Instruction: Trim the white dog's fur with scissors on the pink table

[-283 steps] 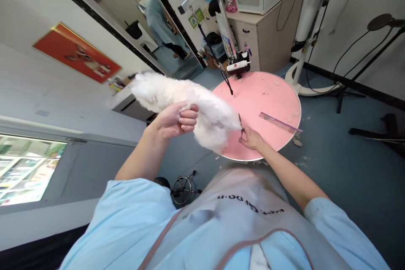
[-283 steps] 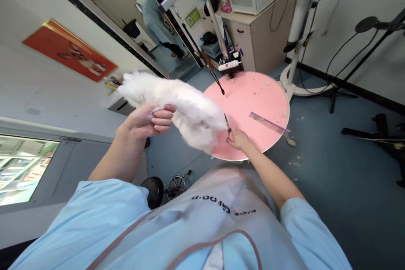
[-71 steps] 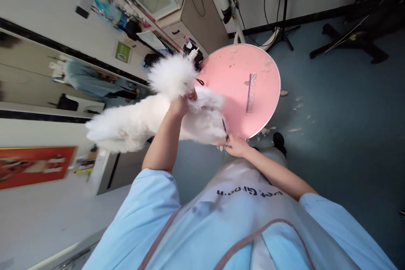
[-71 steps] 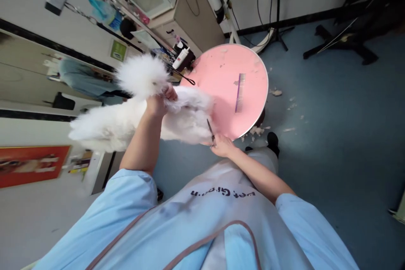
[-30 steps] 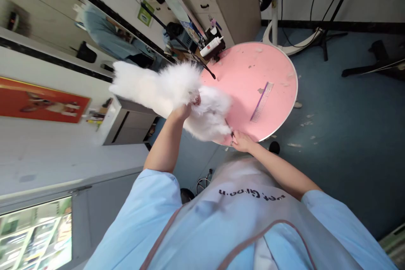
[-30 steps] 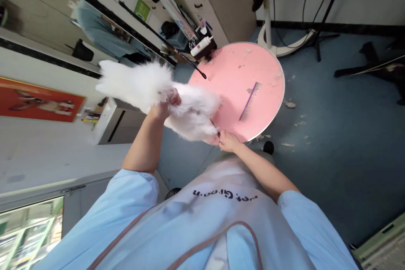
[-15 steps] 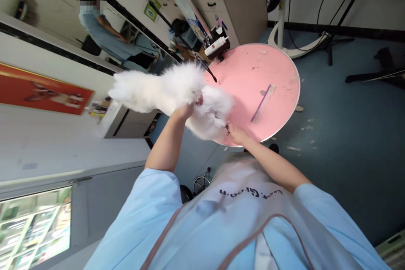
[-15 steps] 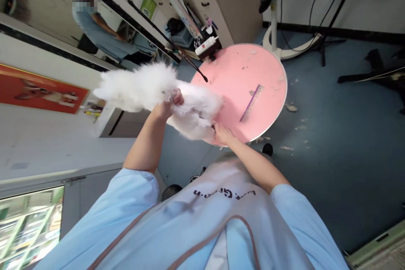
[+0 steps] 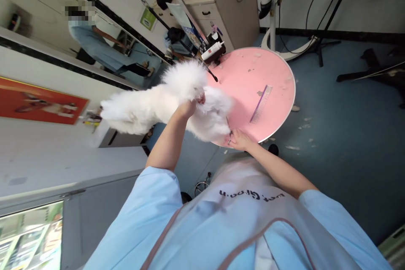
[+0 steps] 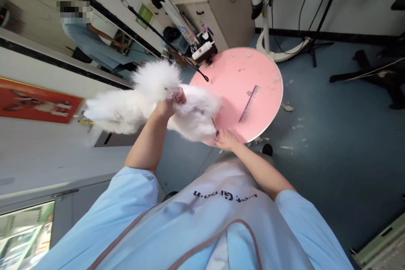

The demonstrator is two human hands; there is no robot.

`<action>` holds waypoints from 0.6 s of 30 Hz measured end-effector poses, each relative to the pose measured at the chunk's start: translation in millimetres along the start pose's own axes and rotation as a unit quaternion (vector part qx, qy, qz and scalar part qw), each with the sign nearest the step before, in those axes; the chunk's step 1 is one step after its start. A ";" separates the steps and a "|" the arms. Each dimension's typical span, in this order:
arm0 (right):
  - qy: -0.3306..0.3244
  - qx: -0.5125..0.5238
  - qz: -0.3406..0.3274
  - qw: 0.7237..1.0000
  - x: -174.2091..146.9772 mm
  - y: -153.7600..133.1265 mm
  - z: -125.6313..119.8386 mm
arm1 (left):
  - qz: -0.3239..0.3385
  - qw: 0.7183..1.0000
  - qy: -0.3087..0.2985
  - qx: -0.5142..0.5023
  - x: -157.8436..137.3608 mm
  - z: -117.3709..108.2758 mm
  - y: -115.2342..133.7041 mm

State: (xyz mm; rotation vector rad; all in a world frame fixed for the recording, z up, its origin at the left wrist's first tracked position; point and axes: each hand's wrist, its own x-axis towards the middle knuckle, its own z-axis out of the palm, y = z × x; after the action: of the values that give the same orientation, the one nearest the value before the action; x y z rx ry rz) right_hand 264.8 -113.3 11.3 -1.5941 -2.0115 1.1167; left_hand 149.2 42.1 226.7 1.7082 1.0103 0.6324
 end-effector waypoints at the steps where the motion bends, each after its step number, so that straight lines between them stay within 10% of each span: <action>1: 0.009 -0.003 -0.007 1.000 -1.2 -1.2 2.3 | 0.007 1.000 -0.003 0.002 1.3 0.0 -0.5; 18: 0.067 0.032 0.117 0.990 -16.0 -41.2 44.3 | 0.033 0.998 -0.039 0.034 24.1 -6.7 -7.2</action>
State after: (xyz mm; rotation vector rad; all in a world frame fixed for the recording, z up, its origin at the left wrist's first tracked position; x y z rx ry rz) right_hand 212.3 -146.8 17.2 -1.8547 -1.7214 1.1096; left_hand 153.9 67.1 221.2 1.8171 0.9341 0.5750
